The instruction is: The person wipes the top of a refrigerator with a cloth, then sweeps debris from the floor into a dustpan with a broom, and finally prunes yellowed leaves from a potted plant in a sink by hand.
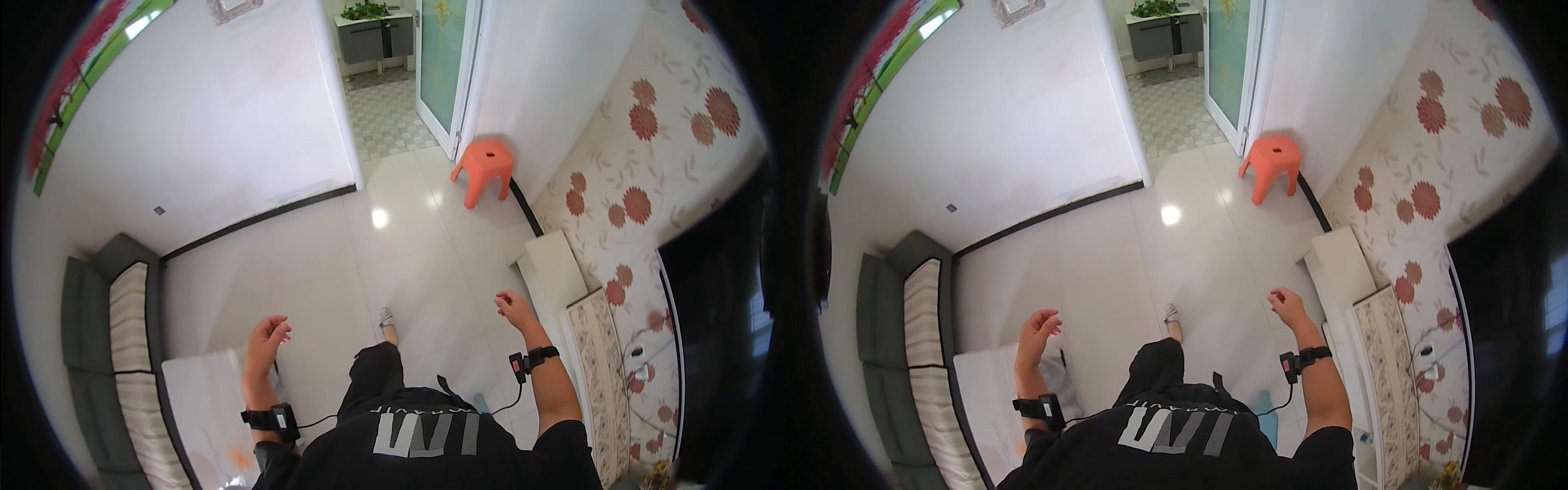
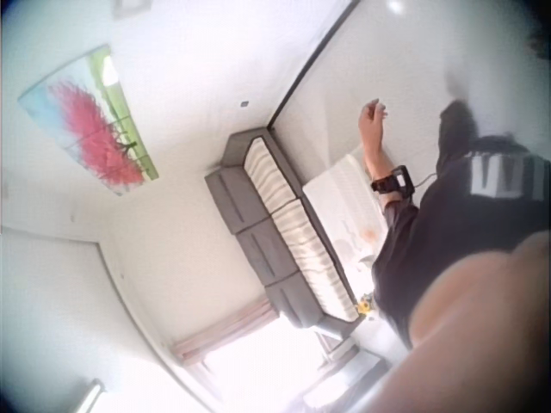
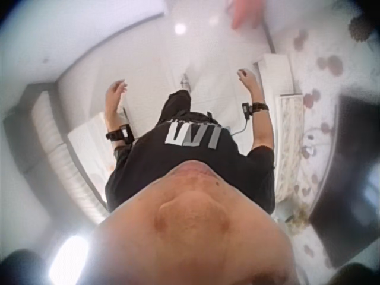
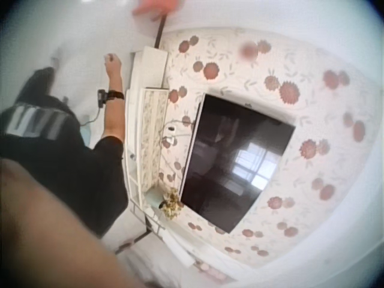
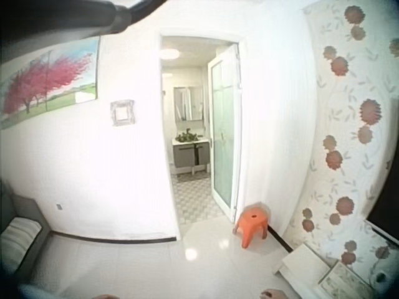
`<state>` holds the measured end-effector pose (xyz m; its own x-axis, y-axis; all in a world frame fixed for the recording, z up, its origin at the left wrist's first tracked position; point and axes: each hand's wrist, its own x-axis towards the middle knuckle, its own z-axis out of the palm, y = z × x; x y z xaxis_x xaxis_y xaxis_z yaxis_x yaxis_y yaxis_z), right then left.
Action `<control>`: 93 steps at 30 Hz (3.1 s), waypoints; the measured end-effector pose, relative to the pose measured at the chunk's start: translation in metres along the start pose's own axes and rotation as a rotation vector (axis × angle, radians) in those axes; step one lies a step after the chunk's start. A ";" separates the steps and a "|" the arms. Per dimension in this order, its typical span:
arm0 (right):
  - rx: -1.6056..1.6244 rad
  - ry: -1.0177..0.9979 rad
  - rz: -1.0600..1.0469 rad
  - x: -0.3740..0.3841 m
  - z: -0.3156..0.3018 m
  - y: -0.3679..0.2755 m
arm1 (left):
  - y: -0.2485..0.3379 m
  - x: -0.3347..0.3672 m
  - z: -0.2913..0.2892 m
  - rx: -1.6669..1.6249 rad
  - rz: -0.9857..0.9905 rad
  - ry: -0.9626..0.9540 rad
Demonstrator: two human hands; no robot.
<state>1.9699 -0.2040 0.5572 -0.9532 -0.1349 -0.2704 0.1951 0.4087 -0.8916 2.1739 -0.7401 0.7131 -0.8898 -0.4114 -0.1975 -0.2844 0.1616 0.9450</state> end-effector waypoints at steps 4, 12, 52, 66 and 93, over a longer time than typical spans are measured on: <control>-0.256 -0.054 -0.100 0.144 -0.005 -0.034 | 0.056 0.183 0.050 -0.025 0.050 -0.075; 0.219 0.158 0.485 0.293 -0.114 -0.030 | 0.218 0.505 0.200 -0.126 0.137 -0.429; 0.317 -0.510 -0.092 1.767 0.132 -0.758 | 0.538 1.800 0.252 -0.311 0.076 0.035; 0.371 -0.014 -0.224 2.149 0.157 -0.926 | 0.589 2.234 0.223 -0.211 -0.046 -0.082; -0.414 0.019 -1.016 2.685 0.136 -1.135 | 0.650 2.535 0.487 0.518 0.113 -0.205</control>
<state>-0.7798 -1.1529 0.7941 -0.6299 -0.5678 0.5299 -0.7724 0.3870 -0.5036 -0.4402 -1.2409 0.7002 -0.9614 -0.1916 -0.1976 -0.2750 0.6349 0.7220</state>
